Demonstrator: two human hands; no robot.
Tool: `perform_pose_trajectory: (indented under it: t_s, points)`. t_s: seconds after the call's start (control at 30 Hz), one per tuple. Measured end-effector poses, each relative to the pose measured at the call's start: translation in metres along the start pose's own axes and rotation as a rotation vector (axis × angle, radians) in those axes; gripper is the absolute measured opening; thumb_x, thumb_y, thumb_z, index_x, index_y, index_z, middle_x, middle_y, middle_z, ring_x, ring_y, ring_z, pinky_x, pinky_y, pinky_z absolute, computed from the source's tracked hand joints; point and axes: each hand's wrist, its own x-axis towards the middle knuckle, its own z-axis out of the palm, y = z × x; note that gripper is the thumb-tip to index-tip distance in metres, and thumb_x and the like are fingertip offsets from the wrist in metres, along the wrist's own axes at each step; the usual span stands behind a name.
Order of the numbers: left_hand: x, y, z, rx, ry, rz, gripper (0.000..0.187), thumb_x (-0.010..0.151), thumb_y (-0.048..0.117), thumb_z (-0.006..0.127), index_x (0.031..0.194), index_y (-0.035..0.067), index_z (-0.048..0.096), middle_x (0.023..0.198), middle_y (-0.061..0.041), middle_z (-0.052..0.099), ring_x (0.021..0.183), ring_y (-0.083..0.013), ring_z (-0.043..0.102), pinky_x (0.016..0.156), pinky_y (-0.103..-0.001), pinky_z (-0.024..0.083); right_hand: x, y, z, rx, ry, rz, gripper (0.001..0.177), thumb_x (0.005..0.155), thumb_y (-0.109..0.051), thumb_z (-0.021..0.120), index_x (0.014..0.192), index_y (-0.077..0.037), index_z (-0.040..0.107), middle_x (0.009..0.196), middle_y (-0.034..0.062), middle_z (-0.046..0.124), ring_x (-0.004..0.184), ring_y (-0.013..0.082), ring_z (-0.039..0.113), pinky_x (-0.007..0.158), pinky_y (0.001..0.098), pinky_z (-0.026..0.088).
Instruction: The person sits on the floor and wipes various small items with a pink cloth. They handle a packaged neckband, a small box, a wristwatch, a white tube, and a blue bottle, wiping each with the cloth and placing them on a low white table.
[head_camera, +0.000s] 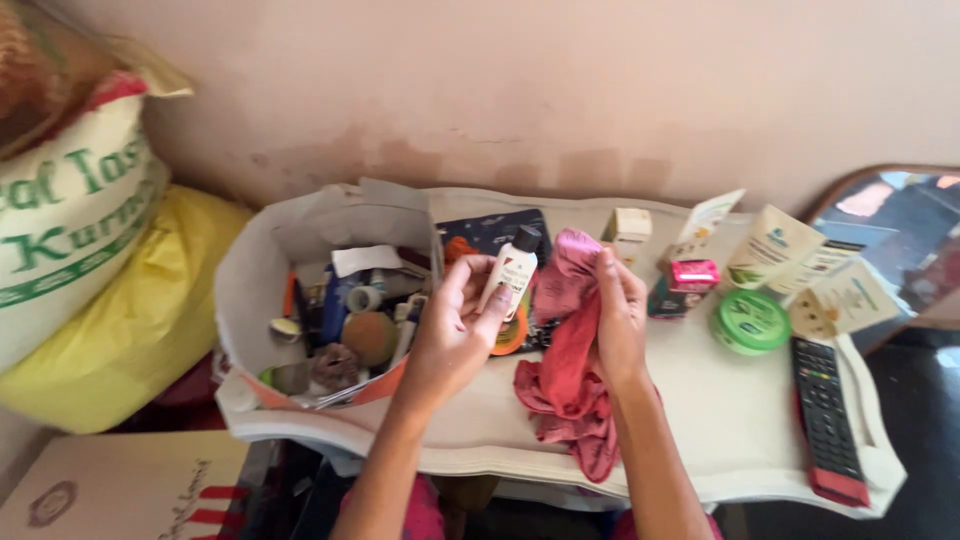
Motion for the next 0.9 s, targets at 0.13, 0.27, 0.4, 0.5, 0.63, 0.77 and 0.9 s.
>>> perform_pose_trajectory:
  t_s: [0.13,0.27,0.4,0.5,0.63,0.77,0.9]
  points:
    - [0.006,-0.036,0.017,-0.097,-0.024,-0.028,0.023,0.101,0.012,0.058,0.121,0.001,0.058,0.11,-0.003,0.07,0.098,-0.0077,0.068,0.08,-0.025,0.059,0.007,-0.008,-0.009,0.246,0.05,0.276,0.053,0.101,-0.036,0.043,0.131,0.005,0.058,0.125,0.0094,0.068,0.117,0.0136,0.068,0.101,0.0253,0.054]
    - [0.01,-0.059,0.011,-0.049,-0.02,-0.079,0.028,0.109,0.014,0.059,0.131,-0.002,0.061,0.097,-0.009,0.066,0.083,-0.0124,0.06,0.072,-0.026,0.051,0.012,-0.018,-0.004,-0.161,-0.166,0.167,0.039,0.101,-0.006,0.053,0.137,0.004,0.062,0.145,0.0145,0.06,0.128,0.0161,0.061,0.104,0.024,0.048]
    - [0.006,-0.063,0.0,0.143,-0.014,0.067,0.029,0.105,0.014,0.059,0.13,0.001,0.062,0.109,-0.007,0.074,0.095,-0.0124,0.069,0.079,-0.026,0.055,0.013,-0.019,0.005,-0.536,-0.321,0.125,0.033,0.096,0.007,0.058,0.126,0.002,0.069,0.137,0.0105,0.065,0.11,0.0116,0.061,0.082,0.0223,0.048]
    - [0.001,-0.056,-0.006,0.416,0.034,0.103,0.028,0.1,0.012,0.062,0.126,0.003,0.065,0.107,-0.011,0.076,0.091,-0.0203,0.074,0.075,-0.03,0.056,0.01,-0.013,0.013,-0.814,-0.258,0.013,0.018,0.099,0.003,0.065,0.115,0.001,0.073,0.108,0.0063,0.072,0.088,0.0077,0.063,0.072,0.022,0.051]
    - [-0.005,-0.049,0.005,0.451,0.01,0.239,0.027,0.101,0.008,0.06,0.127,0.002,0.063,0.113,-0.017,0.071,0.094,-0.0299,0.074,0.078,-0.033,0.057,0.004,-0.002,0.018,-1.06,0.004,-0.05,0.014,0.099,-0.002,0.068,0.109,0.002,0.077,0.077,0.0047,0.07,0.064,0.0078,0.054,0.058,0.0238,0.046]
    - [-0.005,-0.046,0.01,0.458,-0.011,0.316,0.029,0.103,0.009,0.059,0.13,0.0,0.062,0.115,-0.018,0.07,0.099,-0.0291,0.071,0.08,-0.033,0.058,0.011,0.009,0.018,-0.698,0.249,0.056,0.015,0.103,-0.009,0.068,0.109,0.001,0.077,0.082,0.0064,0.072,0.069,0.0073,0.06,0.06,0.024,0.049]
    - [-0.004,-0.052,0.006,0.304,0.038,0.133,0.033,0.104,0.02,0.06,0.131,0.001,0.062,0.11,-0.011,0.074,0.092,-0.0164,0.07,0.082,-0.029,0.057,0.02,-0.001,0.005,-0.27,0.492,0.273,0.016,0.1,-0.017,0.062,0.101,-0.004,0.071,0.081,0.0053,0.071,0.059,0.0147,0.069,0.053,0.0314,0.058]
